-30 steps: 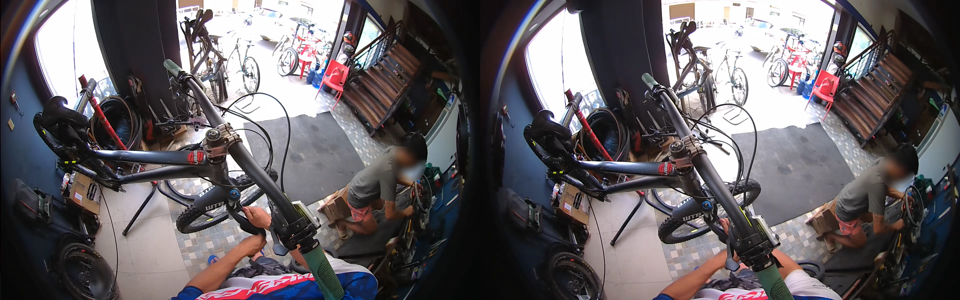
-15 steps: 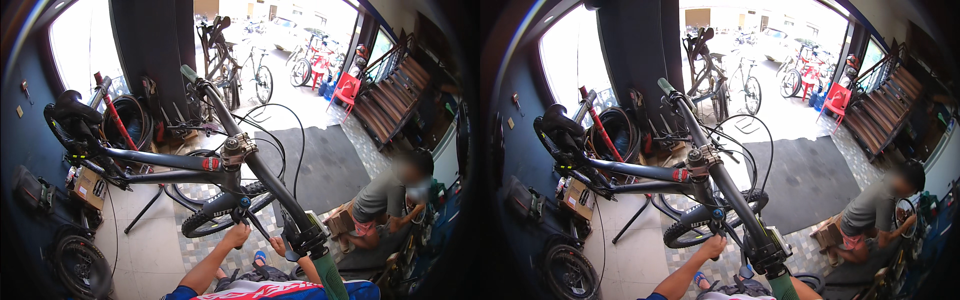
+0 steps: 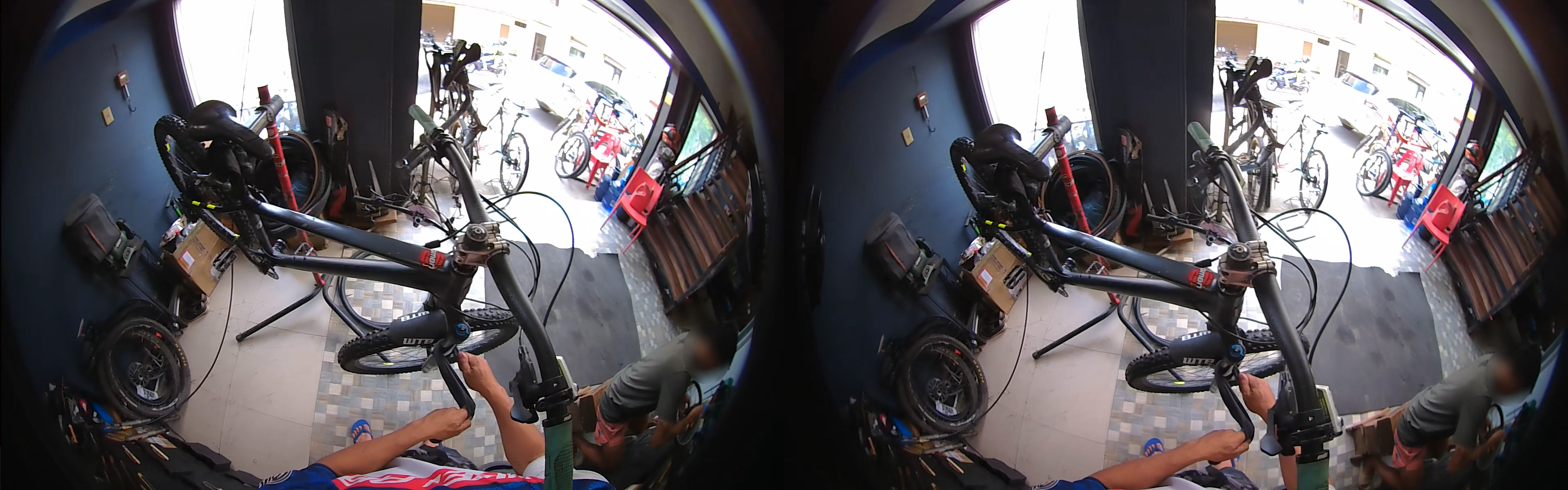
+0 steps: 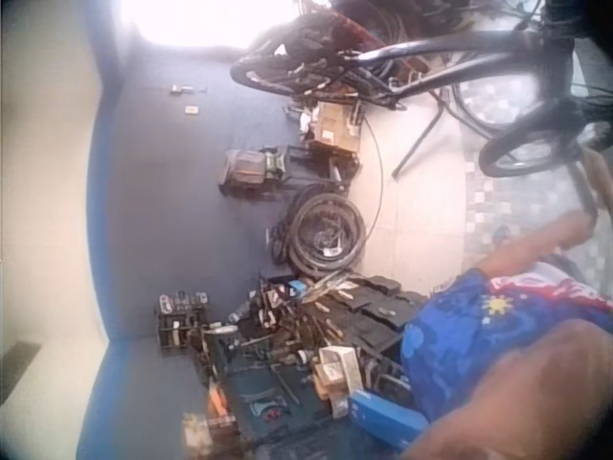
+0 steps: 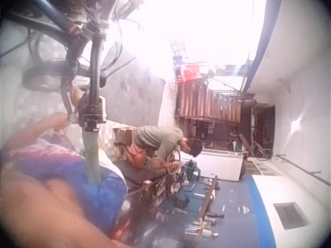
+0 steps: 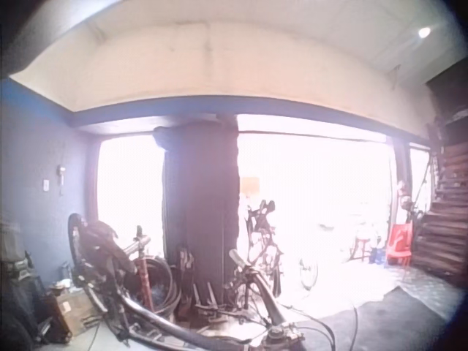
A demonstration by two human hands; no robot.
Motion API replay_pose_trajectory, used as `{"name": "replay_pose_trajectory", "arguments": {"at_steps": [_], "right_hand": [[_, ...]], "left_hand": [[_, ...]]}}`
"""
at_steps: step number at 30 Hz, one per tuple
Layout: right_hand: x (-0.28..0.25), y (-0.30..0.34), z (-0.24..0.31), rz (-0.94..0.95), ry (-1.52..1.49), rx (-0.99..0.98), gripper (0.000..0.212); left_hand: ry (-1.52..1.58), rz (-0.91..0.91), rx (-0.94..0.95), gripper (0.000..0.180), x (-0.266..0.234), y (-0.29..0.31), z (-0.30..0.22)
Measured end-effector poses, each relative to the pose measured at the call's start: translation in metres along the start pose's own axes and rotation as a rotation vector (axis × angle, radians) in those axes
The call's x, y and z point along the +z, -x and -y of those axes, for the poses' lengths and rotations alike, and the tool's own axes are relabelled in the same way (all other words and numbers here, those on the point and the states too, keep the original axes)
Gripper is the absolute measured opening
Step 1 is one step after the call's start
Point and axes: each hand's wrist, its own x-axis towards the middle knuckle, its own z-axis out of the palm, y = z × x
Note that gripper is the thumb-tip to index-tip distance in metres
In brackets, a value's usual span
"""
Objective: The person wipes the front tire and fork of a bicycle with a cloth, then wipes the handlebars and crankset. The bicycle is mounted on a repair stand in a workshop.
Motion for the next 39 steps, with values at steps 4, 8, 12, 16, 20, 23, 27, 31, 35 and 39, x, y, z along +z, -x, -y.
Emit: {"name": "replay_pose_trajectory", "arguments": {"at_steps": [4, 8, 12, 16, 20, 23, 27, 31, 35, 39], "right_hand": [[0.013, 0.066, -0.031, -0.067, 0.261, -0.231, 0.016], [0.010, 0.147, -0.037, -0.011, 0.259, -0.085, 0.022], [-0.009, 0.165, -0.024, 0.153, 0.081, 0.309, 0.037], [-0.017, 0.133, -0.020, 0.041, 0.077, 0.244, 0.038], [-0.012, 0.082, -0.019, -0.018, 0.210, 0.056, 0.033], [-0.002, 0.045, -0.009, -0.012, 0.073, -0.014, 0.031], [0.009, 0.023, -0.008, 0.062, 0.083, -0.029, 0.027], [0.018, 0.073, -0.025, -0.026, 0.193, -0.046, 0.026], [0.020, 0.152, -0.034, 0.004, 0.186, 0.068, 0.029], [0.010, 0.168, -0.029, 0.085, -0.025, 0.226, 0.034]], "left_hand": [[-0.123, -0.106, -0.072, 0.021, -0.020, 0.012, 0.032], [0.037, -0.385, -0.471, 0.024, -0.047, 0.006, 0.072], [0.051, -0.244, -0.426, 0.032, -0.049, -0.003, 0.086], [-0.151, -0.123, -0.223, 0.026, -0.035, 0.005, 0.076], [-0.159, -0.024, -0.055, 0.022, -0.021, 0.008, 0.040], [-0.133, -0.015, 0.032, 0.020, -0.010, 0.006, 0.007], [0.131, -0.041, -0.158, 0.021, -0.007, 0.014, -0.008], [-0.107, -0.059, -0.117, 0.023, -0.026, 0.026, 0.019], [0.372, -0.326, -0.677, 0.033, -0.057, 0.018, 0.056], [-0.214, -0.161, -0.202, 0.025, -0.064, 0.008, 0.073]]}}
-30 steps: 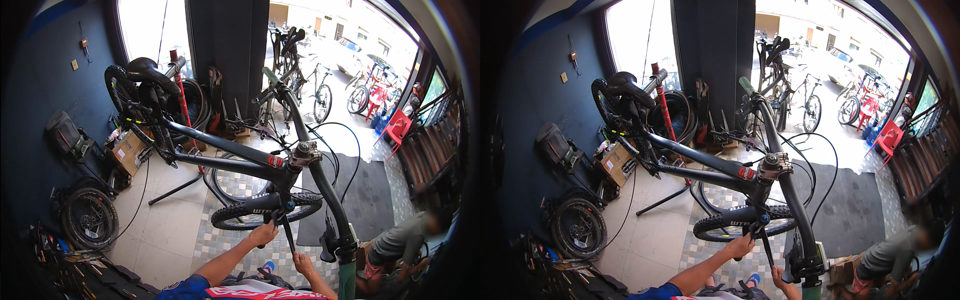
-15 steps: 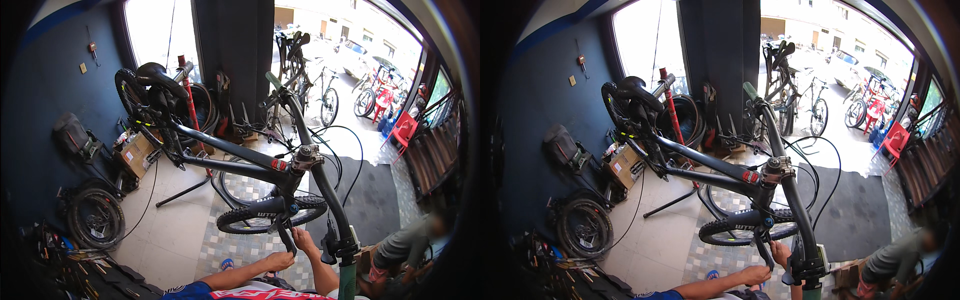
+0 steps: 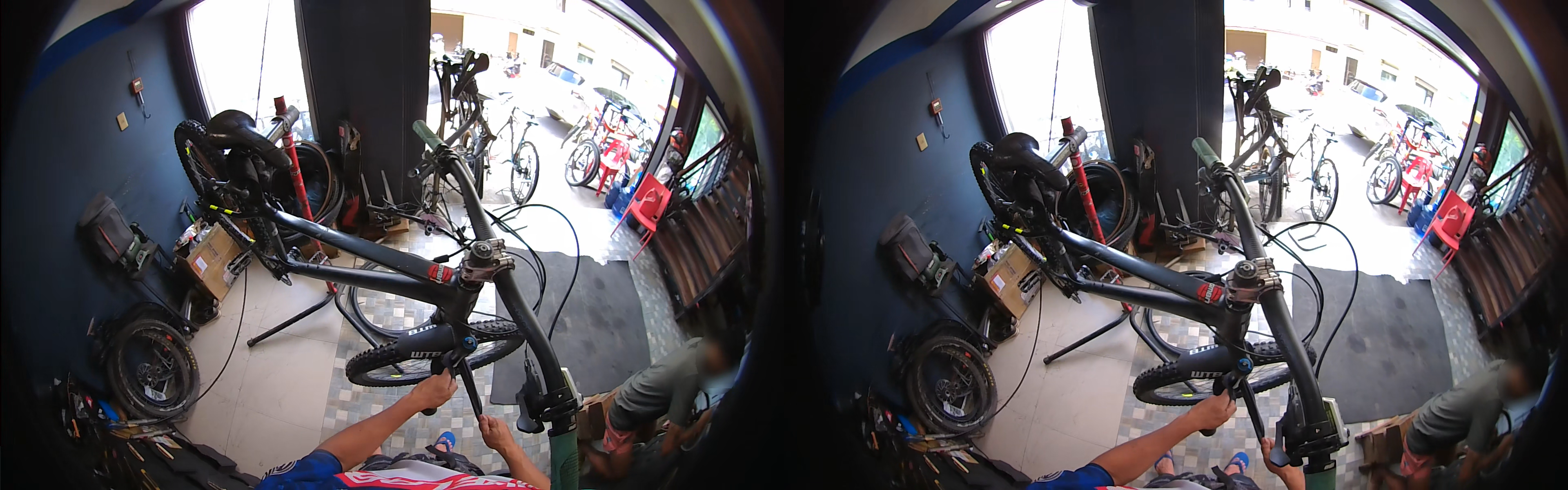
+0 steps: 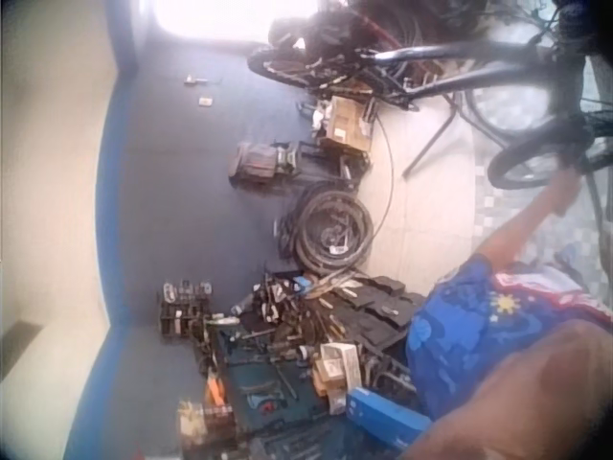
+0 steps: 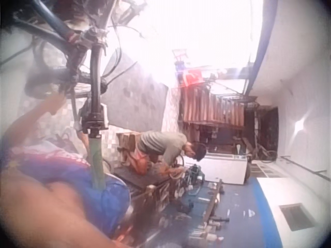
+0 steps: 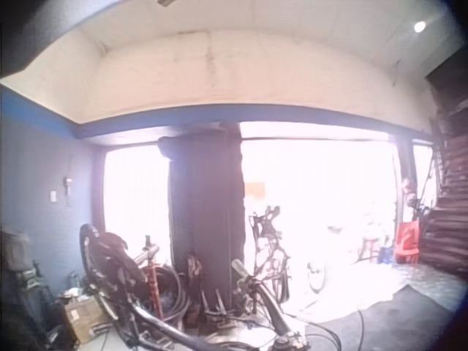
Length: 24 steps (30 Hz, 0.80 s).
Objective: The person wipes the front tire and fork of a bicycle with a cloth, then wipes the handlebars and crankset. The bicycle is mounted on a repair stand in a workshop.
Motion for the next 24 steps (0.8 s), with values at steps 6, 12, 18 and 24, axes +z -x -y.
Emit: {"name": "replay_pose_trajectory", "arguments": {"at_steps": [6, 12, 18, 24], "right_hand": [[-0.026, -0.055, 0.020, -0.107, 0.028, -0.154, 0.032], [-0.013, -0.128, 0.050, -0.119, 0.121, -0.242, 0.030], [0.017, -0.086, 0.014, -0.128, 0.285, -0.250, 0.016], [0.027, 0.002, -0.028, -0.119, 0.108, -0.043, 0.033]], "left_hand": [[0.046, 0.089, 0.075, 0.021, 0.028, 0.017, -0.029], [0.267, 0.154, 0.165, 0.022, 0.032, 0.029, -0.085], [0.557, 0.253, -0.394, 0.041, 0.008, 0.032, -0.057], [0.520, 0.022, -0.543, 0.037, -0.010, 0.004, 0.002]]}}
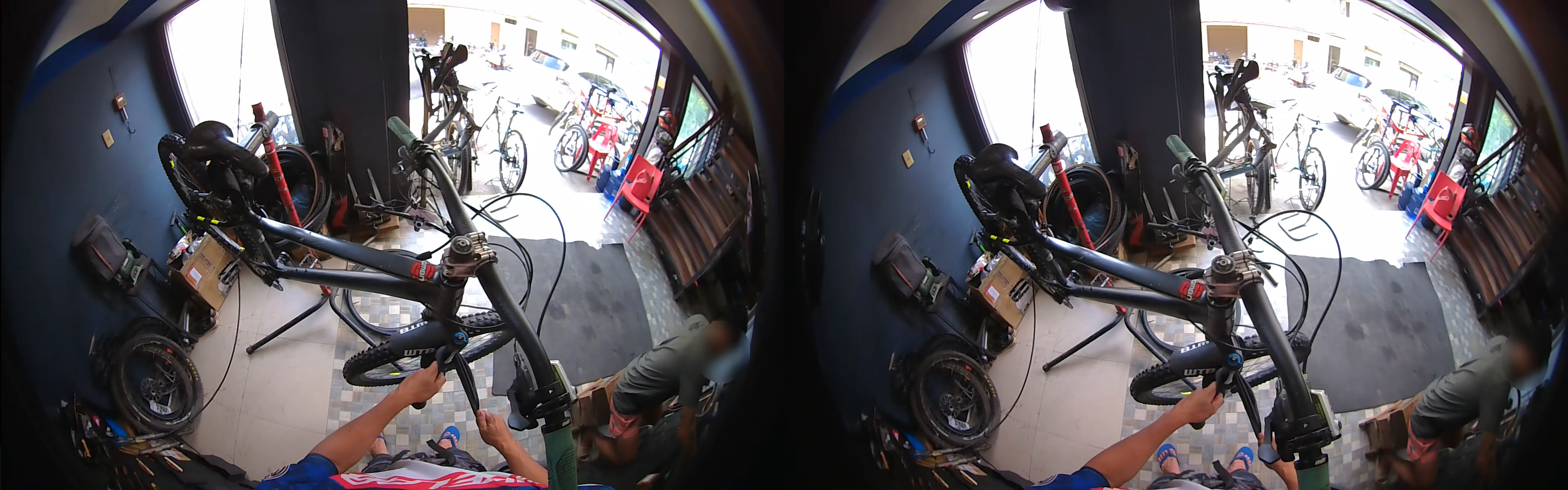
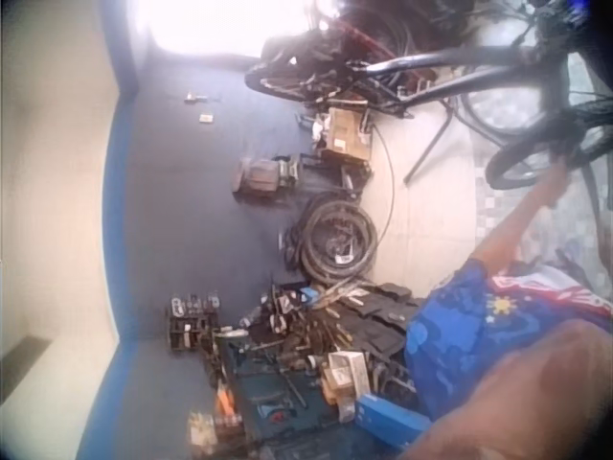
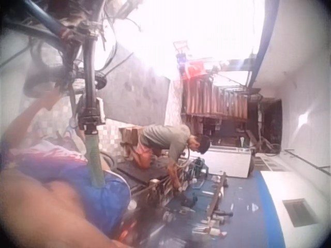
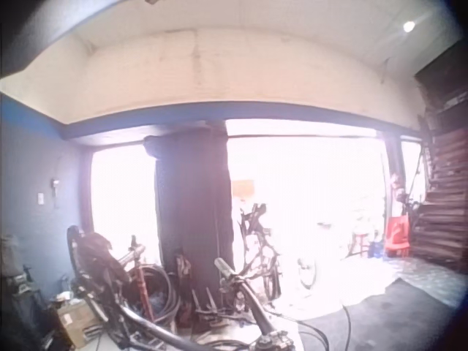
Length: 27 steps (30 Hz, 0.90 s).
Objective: The person wipes the front tire and fork of a bicycle with a cloth, then wipes the handlebars and crankset. The bicycle is mounted on a repair stand in a workshop.
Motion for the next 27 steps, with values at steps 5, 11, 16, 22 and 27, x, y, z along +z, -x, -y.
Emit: {"name": "replay_pose_trajectory", "arguments": {"at_steps": [5, 11, 16, 22, 27], "right_hand": [[-0.023, -0.019, 0.011, 0.058, 0.067, 0.027, 0.037], [-0.048, -0.068, 0.059, 0.009, -0.038, -0.050, 0.032], [-0.041, -0.101, 0.084, -0.039, -0.072, -0.103, 0.031], [-0.030, -0.101, 0.078, -0.018, -0.070, -0.043, 0.030], [-0.025, -0.080, 0.065, -0.017, -0.008, -0.003, 0.031]], "left_hand": [[-0.342, 0.061, 0.300, 0.030, 0.021, -0.002, 0.002], [-0.296, 0.109, 0.428, 0.023, 0.042, 0.033, -0.005], [-0.442, 0.265, 0.581, 0.026, 0.047, 0.060, -0.033], [0.062, 0.299, 0.014, 0.039, 0.013, 0.066, -0.036], [-0.031, 0.234, 0.054, 0.040, 0.014, 0.053, -0.036]]}}
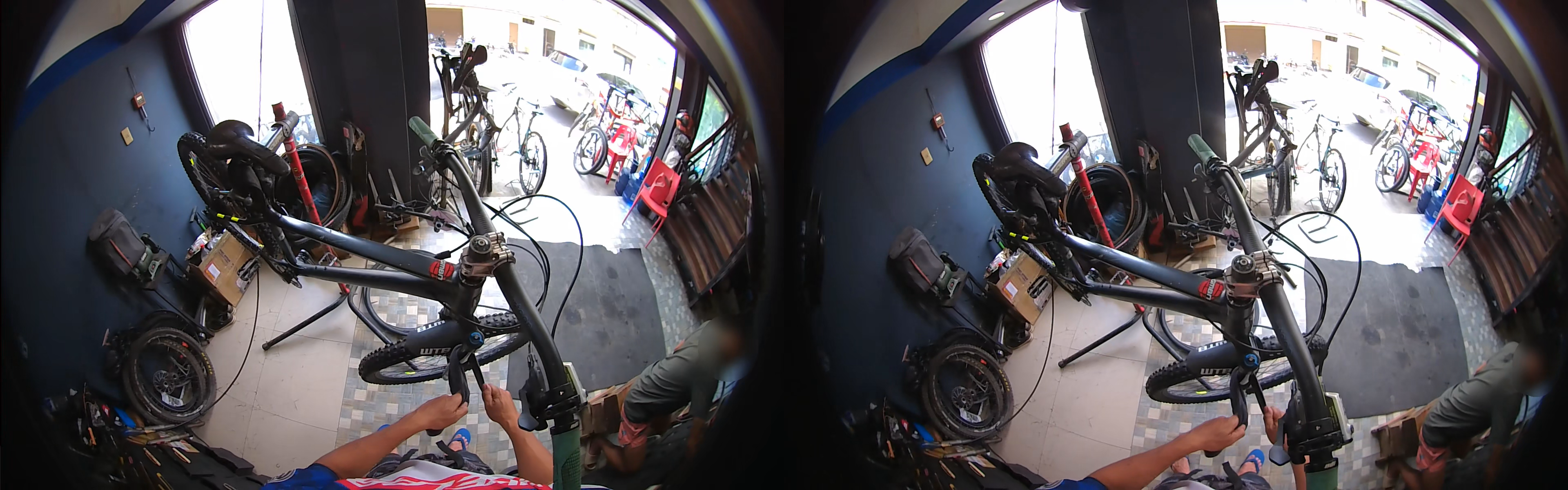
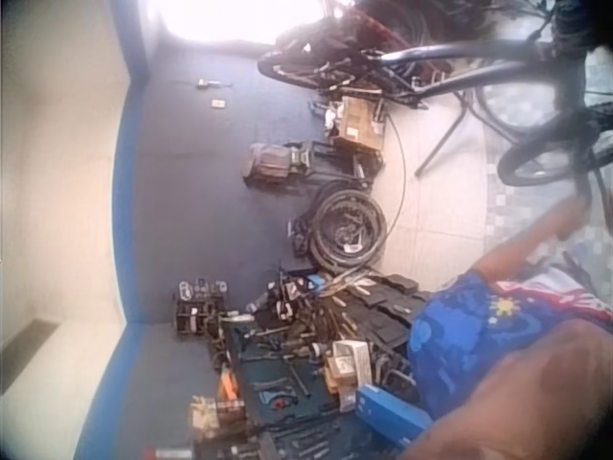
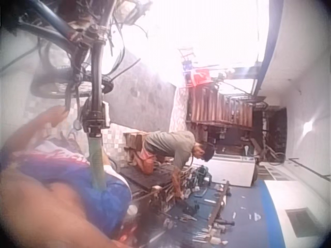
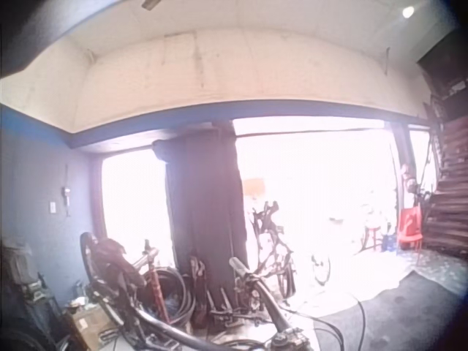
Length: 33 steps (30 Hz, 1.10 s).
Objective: The person wipes the front tire and fork of a bicycle with a cloth, then wipes the handlebars and crankset. The bicycle is mounted on a repair stand in a workshop.
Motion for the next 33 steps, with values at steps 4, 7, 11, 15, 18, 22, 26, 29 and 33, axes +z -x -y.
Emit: {"name": "replay_pose_trajectory", "arguments": {"at_steps": [4, 7, 11, 15, 18, 22, 26, 29, 33], "right_hand": [[0.010, 0.040, -0.008, 0.000, -0.093, -0.045, 0.031], [0.013, 0.083, -0.019, 0.066, -0.080, -0.028, 0.032], [0.012, 0.114, -0.046, 0.087, -0.036, 0.030, 0.033], [0.012, 0.085, -0.075, 0.066, 0.132, -0.045, 0.031], [0.010, 0.042, -0.071, -0.040, 0.129, -0.185, 0.025], [0.000, -0.027, -0.026, -0.042, 0.201, -0.406, 0.014], [0.008, -0.057, 0.006, -0.033, -0.074, -0.233, 0.023], [0.025, -0.019, -0.002, -0.096, -0.151, -0.207, 0.024], [0.047, 0.071, -0.034, 0.136, -0.079, -0.076, 0.029]], "left_hand": [[0.179, -0.176, -0.104, 0.039, 0.011, -0.017, -0.001], [0.159, -0.381, -0.094, 0.033, -0.009, -0.034, 0.017], [0.068, -0.440, -0.076, 0.033, -0.022, -0.051, 0.035], [-0.013, -0.315, -0.075, 0.034, 0.000, -0.046, 0.034], [-0.328, -0.116, 0.166, 0.033, 0.019, -0.022, 0.025], [-0.290, 0.035, 0.358, 0.031, 0.041, 0.018, -0.011], [0.149, 0.027, 0.057, 0.031, 0.049, 0.042, -0.038], [-0.013, 0.009, 0.034, 0.036, 0.026, 0.033, -0.022], [0.035, -0.371, -0.192, 0.035, -0.018, -0.011, 0.025]]}}
